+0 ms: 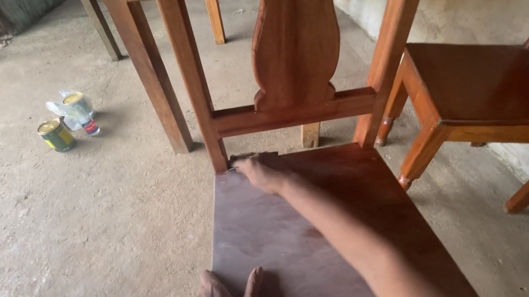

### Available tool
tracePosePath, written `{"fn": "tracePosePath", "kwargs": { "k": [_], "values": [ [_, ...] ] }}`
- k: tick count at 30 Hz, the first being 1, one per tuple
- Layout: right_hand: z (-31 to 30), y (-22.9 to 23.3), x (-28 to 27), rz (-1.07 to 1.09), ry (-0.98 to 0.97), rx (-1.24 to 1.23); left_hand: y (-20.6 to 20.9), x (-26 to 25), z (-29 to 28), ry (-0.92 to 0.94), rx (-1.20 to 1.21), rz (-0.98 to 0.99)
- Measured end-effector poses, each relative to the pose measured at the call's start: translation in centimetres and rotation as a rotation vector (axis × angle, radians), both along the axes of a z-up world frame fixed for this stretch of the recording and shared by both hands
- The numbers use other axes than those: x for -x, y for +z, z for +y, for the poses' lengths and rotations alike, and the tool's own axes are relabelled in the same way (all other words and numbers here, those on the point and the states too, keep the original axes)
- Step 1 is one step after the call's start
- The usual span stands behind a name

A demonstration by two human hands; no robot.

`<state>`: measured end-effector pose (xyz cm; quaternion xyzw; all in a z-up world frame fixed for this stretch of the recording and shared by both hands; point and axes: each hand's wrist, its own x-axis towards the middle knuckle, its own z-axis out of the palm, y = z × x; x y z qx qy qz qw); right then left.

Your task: Sanding the wooden seat of a chair using a piece of sandpaper.

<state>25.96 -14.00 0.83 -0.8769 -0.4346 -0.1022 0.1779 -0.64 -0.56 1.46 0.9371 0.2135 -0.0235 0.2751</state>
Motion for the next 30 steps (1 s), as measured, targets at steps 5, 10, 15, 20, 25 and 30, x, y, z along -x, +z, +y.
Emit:
{"fn": "tracePosePath", "kwargs": {
  "k": [5, 10, 15, 20, 25, 30],
  "values": [
    [-2.3, -2.6, 3.0, -0.23, 0.032, -0.184, -1.2, 0.1, 0.6, 0.005, -0.02, 0.04],
    [-12.9, -0.5, 3.1, -0.098, -0.34, -0.18, -1.4, -0.4, 0.4, -0.004, -0.013, 0.024],
    [-10.2, -2.3, 2.0, 0.037, -0.805, -0.461, -1.4, -0.8, 0.4, 0.03, 0.023, 0.02],
    [2.2, -10.2, -2.0, -0.391, -0.646, -0.187, -0.9, -0.3, 0.8, -0.031, 0.039, 0.053],
    [-8.7, -2.7, 2.5, 0.129, -0.53, -0.23, -1.1, 0.0, 0.8, -0.058, 0.0, 0.061],
    [-14.6, -5.3, -0.3, -0.475, -0.689, -0.193, -1.5, -0.1, 0.9, -0.058, -0.007, 0.022]
  ]
}}
